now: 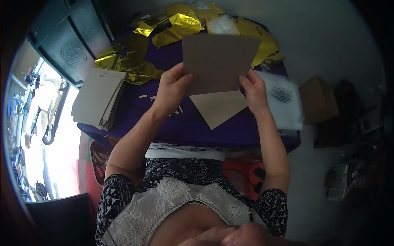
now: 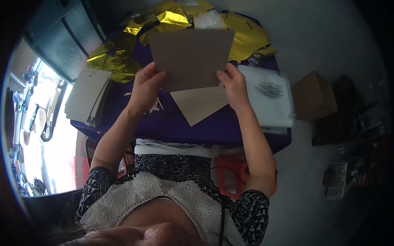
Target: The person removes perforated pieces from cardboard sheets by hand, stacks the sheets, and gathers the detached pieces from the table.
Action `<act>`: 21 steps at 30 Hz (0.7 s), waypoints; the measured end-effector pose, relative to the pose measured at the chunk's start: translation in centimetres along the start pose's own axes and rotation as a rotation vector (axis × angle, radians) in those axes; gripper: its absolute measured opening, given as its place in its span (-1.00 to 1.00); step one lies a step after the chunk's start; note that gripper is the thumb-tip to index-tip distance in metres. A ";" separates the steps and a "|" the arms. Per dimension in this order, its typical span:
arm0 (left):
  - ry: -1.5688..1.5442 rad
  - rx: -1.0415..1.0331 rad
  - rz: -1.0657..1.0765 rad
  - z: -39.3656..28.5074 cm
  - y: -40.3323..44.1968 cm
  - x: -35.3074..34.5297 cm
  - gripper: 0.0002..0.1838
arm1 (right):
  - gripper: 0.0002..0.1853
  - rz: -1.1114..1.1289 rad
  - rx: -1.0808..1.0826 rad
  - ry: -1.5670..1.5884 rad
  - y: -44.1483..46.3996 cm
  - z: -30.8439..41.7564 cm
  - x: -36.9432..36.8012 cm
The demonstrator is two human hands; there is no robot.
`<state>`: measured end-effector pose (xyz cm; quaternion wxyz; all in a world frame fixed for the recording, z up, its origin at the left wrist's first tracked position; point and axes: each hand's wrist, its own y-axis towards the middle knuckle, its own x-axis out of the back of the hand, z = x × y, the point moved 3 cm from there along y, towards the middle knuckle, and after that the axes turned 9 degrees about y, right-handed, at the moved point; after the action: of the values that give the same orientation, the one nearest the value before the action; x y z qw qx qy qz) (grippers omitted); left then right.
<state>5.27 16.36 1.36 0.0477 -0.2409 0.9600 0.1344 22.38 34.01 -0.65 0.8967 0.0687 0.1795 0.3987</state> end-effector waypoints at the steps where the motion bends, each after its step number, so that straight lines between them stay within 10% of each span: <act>1: 0.034 -0.011 0.015 0.5 -0.2 -0.1 -0.68 | -0.69 0.036 0.010 0.002 -0.2 0.1 0.1; 21: 0.217 0.089 0.113 -4.5 -1.3 3.3 -0.68 | -0.68 0.108 -0.231 0.185 -0.1 0.9 -5.2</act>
<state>2.88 12.52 4.83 -0.0535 -0.1971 0.9766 0.0675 19.61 30.13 1.57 0.8555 -0.0625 0.2104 0.4690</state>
